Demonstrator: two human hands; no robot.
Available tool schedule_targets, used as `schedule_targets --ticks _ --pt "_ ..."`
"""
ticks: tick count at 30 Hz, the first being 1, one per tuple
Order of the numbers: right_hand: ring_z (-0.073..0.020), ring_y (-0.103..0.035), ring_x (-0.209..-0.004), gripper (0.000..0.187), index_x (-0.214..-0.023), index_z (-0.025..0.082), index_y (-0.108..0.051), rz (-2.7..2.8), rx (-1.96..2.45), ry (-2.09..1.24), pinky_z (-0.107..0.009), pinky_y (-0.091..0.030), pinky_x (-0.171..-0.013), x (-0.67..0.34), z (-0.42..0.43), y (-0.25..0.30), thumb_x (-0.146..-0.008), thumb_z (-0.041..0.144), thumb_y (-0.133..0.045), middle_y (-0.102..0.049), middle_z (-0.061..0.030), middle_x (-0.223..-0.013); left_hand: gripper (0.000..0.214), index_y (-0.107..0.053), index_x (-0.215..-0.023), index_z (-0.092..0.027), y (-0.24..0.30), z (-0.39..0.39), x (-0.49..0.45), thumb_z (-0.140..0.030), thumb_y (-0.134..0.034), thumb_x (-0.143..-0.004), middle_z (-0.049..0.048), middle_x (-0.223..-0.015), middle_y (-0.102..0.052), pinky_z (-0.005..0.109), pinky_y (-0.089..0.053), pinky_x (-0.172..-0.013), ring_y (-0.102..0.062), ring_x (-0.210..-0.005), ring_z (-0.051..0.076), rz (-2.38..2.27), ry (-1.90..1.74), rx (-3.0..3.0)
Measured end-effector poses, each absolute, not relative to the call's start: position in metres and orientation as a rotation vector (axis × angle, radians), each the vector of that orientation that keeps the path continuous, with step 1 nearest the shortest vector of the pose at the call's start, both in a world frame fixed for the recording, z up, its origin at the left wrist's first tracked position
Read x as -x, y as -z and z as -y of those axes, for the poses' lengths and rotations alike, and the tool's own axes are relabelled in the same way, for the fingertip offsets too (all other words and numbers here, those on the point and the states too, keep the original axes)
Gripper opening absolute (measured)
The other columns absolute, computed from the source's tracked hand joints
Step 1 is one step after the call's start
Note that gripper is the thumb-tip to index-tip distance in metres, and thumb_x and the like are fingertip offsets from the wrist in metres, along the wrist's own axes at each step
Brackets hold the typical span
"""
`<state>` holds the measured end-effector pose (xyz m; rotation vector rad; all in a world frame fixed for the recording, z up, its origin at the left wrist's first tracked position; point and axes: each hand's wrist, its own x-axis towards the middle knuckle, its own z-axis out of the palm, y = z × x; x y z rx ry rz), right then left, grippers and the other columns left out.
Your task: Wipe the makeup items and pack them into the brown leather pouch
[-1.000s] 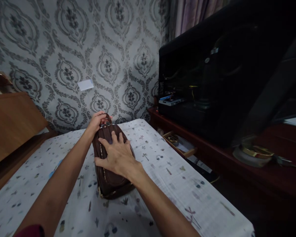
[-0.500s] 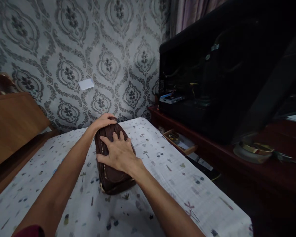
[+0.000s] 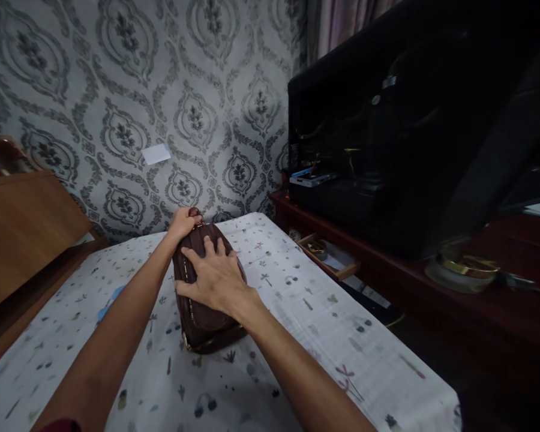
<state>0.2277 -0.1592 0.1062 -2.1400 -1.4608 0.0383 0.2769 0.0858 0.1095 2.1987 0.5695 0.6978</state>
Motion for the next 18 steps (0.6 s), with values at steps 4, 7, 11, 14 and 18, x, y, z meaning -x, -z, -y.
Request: schedule_targets --ticks 4,7,11,14,18 --pt "-0.0512 -0.025 -0.145 0.074 -0.149 0.030 -0.042 1.442 2.134 -0.036 -0.070 -0.027 -0.106 -0.227 0.158 -0.105 -0.083 0.059 -0.060 -0.026 -0.0198 -0.161 0.019 -0.068 -0.086 -0.014 -0.111 -0.081 -0.267 -0.033 -0.071 -0.084 0.0016 -0.084 -0.070 0.031 -0.053 -0.075 -0.065 -0.080 0.017 -0.444 -0.731 -2.185" --pt "-0.0525 -0.026 -0.144 0.075 -0.149 0.027 -0.043 1.441 2.125 0.006 -0.070 -0.028 -0.106 -0.227 0.156 -0.102 -0.084 0.060 -0.059 -0.028 -0.0218 -0.160 0.020 -0.070 -0.079 -0.015 -0.113 -0.077 -0.259 -0.033 -0.073 -0.071 0.0014 -0.079 -0.071 0.028 -0.050 -0.075 -0.065 -0.081 0.020 -0.333 -0.736 -2.145" --pt "-0.0507 -0.030 -0.142 0.071 -0.146 0.028 -0.046 1.453 2.148 0.043 -0.069 -0.031 -0.105 -0.228 0.154 -0.101 -0.084 0.061 -0.057 -0.035 -0.0207 -0.157 0.028 -0.070 -0.080 -0.015 -0.117 -0.078 -0.254 -0.040 -0.072 -0.066 0.0032 -0.077 -0.071 0.029 -0.049 -0.071 -0.063 -0.075 0.019 -0.276 -0.660 -2.125" --pt "-0.0488 -0.034 -0.140 0.070 -0.146 0.029 -0.047 1.457 2.171 0.069 -0.067 -0.033 -0.104 -0.229 0.155 -0.102 -0.085 0.062 -0.057 -0.040 -0.0203 -0.153 0.033 -0.071 -0.080 -0.016 -0.121 -0.086 -0.250 -0.043 -0.075 -0.062 0.0036 -0.075 -0.070 0.028 -0.047 -0.067 -0.061 -0.072 0.018 -0.290 -0.589 -2.153" --pt "-0.0475 -0.034 -0.141 0.070 -0.147 0.029 -0.045 1.453 2.192 0.086 -0.066 -0.033 -0.104 -0.228 0.155 -0.101 -0.086 0.061 -0.057 -0.039 -0.0191 -0.154 0.033 -0.071 -0.078 -0.016 -0.122 -0.101 -0.239 -0.042 -0.080 -0.061 0.0019 -0.071 -0.068 0.026 -0.044 -0.064 -0.059 -0.069 0.017 -0.356 -0.588 -2.212"
